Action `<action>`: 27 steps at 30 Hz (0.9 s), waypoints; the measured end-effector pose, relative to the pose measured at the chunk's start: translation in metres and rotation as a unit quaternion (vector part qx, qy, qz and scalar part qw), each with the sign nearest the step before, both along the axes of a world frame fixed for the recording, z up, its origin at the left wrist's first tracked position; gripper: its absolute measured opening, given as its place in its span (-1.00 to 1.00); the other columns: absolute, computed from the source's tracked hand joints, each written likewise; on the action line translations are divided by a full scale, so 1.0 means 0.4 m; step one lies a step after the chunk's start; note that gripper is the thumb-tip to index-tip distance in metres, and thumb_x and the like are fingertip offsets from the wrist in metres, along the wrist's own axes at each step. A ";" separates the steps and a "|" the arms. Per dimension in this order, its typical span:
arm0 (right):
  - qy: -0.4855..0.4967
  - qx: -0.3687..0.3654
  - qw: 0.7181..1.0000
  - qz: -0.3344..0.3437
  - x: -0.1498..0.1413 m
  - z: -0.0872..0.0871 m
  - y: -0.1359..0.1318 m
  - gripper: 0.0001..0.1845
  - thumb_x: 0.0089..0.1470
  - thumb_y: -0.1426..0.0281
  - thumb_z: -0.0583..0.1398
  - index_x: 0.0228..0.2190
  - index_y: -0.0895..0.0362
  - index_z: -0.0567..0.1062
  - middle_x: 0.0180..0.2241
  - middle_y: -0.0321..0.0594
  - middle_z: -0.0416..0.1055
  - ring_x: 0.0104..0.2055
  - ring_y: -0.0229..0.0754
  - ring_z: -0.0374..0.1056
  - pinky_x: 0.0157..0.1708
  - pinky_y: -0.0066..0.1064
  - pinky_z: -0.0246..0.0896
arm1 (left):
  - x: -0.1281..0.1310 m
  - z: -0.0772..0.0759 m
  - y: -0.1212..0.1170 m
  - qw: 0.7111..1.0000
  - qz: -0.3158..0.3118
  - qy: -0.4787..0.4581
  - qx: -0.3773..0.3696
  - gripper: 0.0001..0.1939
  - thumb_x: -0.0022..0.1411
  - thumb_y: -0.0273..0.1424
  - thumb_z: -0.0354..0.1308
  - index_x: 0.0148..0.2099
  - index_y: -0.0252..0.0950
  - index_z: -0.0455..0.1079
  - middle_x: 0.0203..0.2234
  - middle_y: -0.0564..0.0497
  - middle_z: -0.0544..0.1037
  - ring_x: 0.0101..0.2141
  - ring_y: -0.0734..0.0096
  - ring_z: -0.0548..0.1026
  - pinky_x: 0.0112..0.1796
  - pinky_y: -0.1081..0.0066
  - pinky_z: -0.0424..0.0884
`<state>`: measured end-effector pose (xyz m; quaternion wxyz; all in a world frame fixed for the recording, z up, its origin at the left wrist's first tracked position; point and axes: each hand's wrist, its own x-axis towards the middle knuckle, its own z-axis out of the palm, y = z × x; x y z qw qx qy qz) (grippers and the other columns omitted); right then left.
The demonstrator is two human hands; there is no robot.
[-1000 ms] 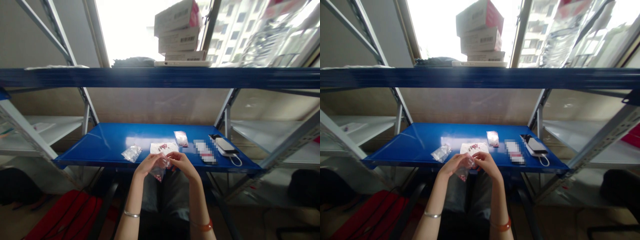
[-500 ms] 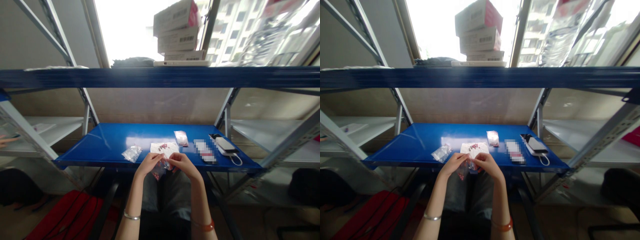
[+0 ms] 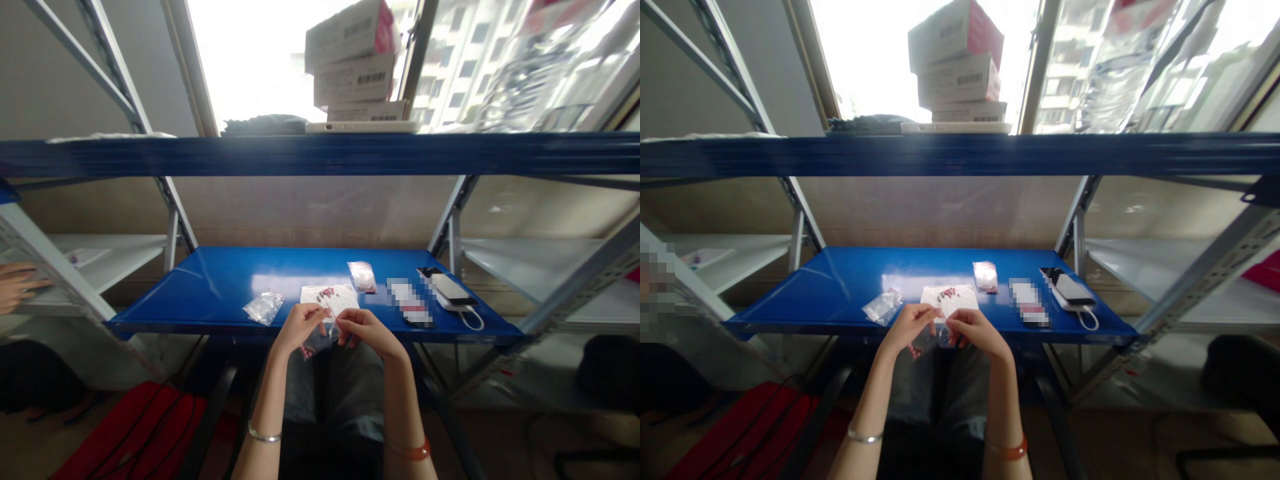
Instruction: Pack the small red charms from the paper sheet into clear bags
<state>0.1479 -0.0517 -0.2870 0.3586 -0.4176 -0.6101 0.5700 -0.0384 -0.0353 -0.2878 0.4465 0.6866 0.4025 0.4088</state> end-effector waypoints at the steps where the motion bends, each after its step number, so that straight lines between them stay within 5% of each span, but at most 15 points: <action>1: 0.001 0.007 1.000 -0.015 -0.002 0.000 0.003 -0.68 -0.06 0.14 0.20 -0.47 0.17 0.42 -0.57 -0.28 0.42 -0.52 -0.28 0.38 -0.61 -0.55 0.16 | 0.002 0.000 0.000 1.000 0.003 -0.006 -0.002 -0.60 0.16 -0.10 0.06 -0.35 -0.36 0.48 -0.67 0.03 0.49 -0.65 0.52 0.28 -0.54 0.51 0.13; 10: 0.055 0.015 0.992 -0.117 -0.016 0.007 0.016 -0.56 -0.05 0.02 0.16 -0.38 0.17 0.46 -0.46 -0.22 0.42 -0.50 -0.26 0.39 -0.66 -0.56 0.14 | 0.027 -0.002 0.001 0.991 0.090 -0.096 0.000 -0.65 0.15 -0.10 0.07 -0.25 -0.31 0.35 -0.63 0.08 0.51 -0.79 0.65 0.16 -0.72 0.58 0.00; 17: 0.068 0.046 0.988 -0.131 -0.023 0.008 0.014 -0.62 -0.14 0.07 0.25 -0.51 0.16 0.44 -0.52 -0.25 0.39 -0.48 -0.26 0.35 -0.64 -0.57 0.15 | 0.034 0.004 0.002 0.986 0.078 -0.148 0.007 -0.69 0.14 -0.16 0.11 -0.26 -0.34 0.37 -0.48 0.00 0.54 -0.65 0.61 0.34 -0.60 0.58 0.23; 27: 0.134 0.072 0.968 -0.199 -0.028 0.014 0.016 -0.67 -0.11 0.13 0.26 -0.48 0.16 0.45 -0.50 -0.25 0.39 -0.51 -0.32 0.30 -0.62 -0.57 0.11 | 0.027 0.007 0.004 0.983 0.099 -0.155 -0.022 -0.70 0.09 -0.19 0.16 -0.29 -0.34 0.47 -0.45 0.00 0.55 -0.58 0.58 0.37 -0.53 0.56 0.24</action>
